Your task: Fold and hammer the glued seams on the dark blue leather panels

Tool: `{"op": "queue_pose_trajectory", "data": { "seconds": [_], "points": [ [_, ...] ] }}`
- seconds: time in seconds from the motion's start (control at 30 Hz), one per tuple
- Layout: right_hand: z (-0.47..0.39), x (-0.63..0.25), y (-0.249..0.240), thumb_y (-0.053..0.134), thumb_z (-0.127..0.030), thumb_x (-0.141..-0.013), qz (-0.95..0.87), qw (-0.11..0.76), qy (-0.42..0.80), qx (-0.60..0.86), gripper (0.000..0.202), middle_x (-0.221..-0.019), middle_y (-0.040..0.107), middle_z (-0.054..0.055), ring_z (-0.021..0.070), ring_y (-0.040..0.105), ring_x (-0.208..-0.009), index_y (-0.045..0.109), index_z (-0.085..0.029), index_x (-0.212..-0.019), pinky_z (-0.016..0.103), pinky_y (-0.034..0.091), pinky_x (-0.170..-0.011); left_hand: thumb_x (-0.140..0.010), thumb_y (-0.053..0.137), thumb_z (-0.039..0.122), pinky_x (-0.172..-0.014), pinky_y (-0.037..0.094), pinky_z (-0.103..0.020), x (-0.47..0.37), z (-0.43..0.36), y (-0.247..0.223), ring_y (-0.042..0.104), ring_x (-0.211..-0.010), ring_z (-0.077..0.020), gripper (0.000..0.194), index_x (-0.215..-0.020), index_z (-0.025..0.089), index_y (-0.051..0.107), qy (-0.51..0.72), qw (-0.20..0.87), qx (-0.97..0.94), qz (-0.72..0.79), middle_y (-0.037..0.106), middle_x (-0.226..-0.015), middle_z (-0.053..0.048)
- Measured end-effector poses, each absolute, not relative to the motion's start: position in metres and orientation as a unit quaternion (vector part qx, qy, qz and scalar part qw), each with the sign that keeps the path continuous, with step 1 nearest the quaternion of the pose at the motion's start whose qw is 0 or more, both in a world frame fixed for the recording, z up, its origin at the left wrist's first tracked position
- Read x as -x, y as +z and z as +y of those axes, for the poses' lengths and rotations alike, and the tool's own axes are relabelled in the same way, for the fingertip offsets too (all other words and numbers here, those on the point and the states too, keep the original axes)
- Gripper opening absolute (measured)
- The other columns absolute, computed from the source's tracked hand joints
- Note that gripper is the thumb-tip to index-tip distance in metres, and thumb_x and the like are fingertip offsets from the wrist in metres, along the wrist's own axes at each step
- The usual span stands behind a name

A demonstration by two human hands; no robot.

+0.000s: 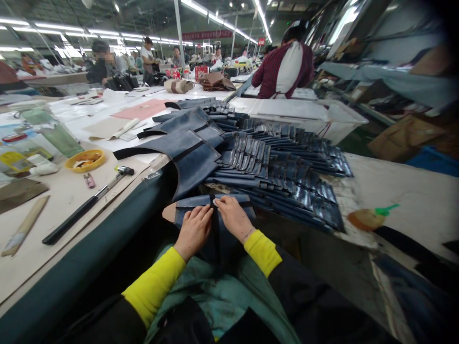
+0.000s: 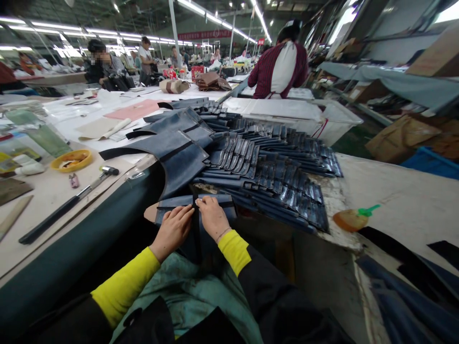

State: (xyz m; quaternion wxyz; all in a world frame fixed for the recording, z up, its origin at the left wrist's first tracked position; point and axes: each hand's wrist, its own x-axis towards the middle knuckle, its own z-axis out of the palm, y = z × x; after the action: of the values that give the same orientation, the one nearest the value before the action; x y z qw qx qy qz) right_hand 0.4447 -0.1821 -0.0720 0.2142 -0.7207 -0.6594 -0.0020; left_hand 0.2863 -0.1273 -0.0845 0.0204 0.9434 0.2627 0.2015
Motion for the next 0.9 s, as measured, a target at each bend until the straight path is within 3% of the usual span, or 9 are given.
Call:
{"op": "queue_pose_trajectory", "data": {
  "seconds": [0.2, 0.7, 0.9],
  "points": [
    [-0.193, -0.439, -0.07, 0.046, -0.011, -0.086, -0.673, 0.268, 0.021, 0.69, 0.031, -0.103, 0.055, 0.01, 0.0215, 0.048, -0.096, 0.059, -0.014, -0.114, 0.036, 0.044, -0.089, -0.09, 0.041, 0.023, -0.089, 0.04, -0.039, -0.276, -0.128, -0.083, 0.046, -0.116, -0.0225, 0.036, -0.126, 0.02, 0.047, 0.204, 0.02, -0.936, 0.286, 0.053, -0.13, -0.007],
    [-0.154, -0.378, -0.068, 0.038, -0.011, -0.089, -0.705, 0.183, 0.016, 0.684, 0.032, -0.111, 0.054, 0.011, 0.0211, 0.045, -0.102, 0.055, -0.013, -0.117, 0.03, 0.047, -0.084, -0.091, 0.04, 0.024, -0.094, 0.037, -0.04, -0.236, -0.103, -0.086, 0.048, -0.116, -0.0235, 0.035, -0.124, 0.019, 0.051, 0.189, 0.001, -0.917, 0.352, 0.056, -0.126, -0.006],
    [-0.139, -0.36, -0.069, 0.038, -0.011, -0.089, -0.721, 0.183, 0.03, 0.668, 0.032, -0.11, 0.054, 0.01, 0.0204, 0.045, -0.103, 0.054, -0.015, -0.117, 0.03, 0.047, -0.084, -0.091, 0.04, 0.026, -0.087, 0.039, -0.039, -0.215, -0.094, -0.085, 0.051, -0.112, -0.0242, 0.034, -0.121, 0.019, 0.053, 0.195, 0.013, -0.903, 0.382, 0.057, -0.124, -0.008]
  ]
}}
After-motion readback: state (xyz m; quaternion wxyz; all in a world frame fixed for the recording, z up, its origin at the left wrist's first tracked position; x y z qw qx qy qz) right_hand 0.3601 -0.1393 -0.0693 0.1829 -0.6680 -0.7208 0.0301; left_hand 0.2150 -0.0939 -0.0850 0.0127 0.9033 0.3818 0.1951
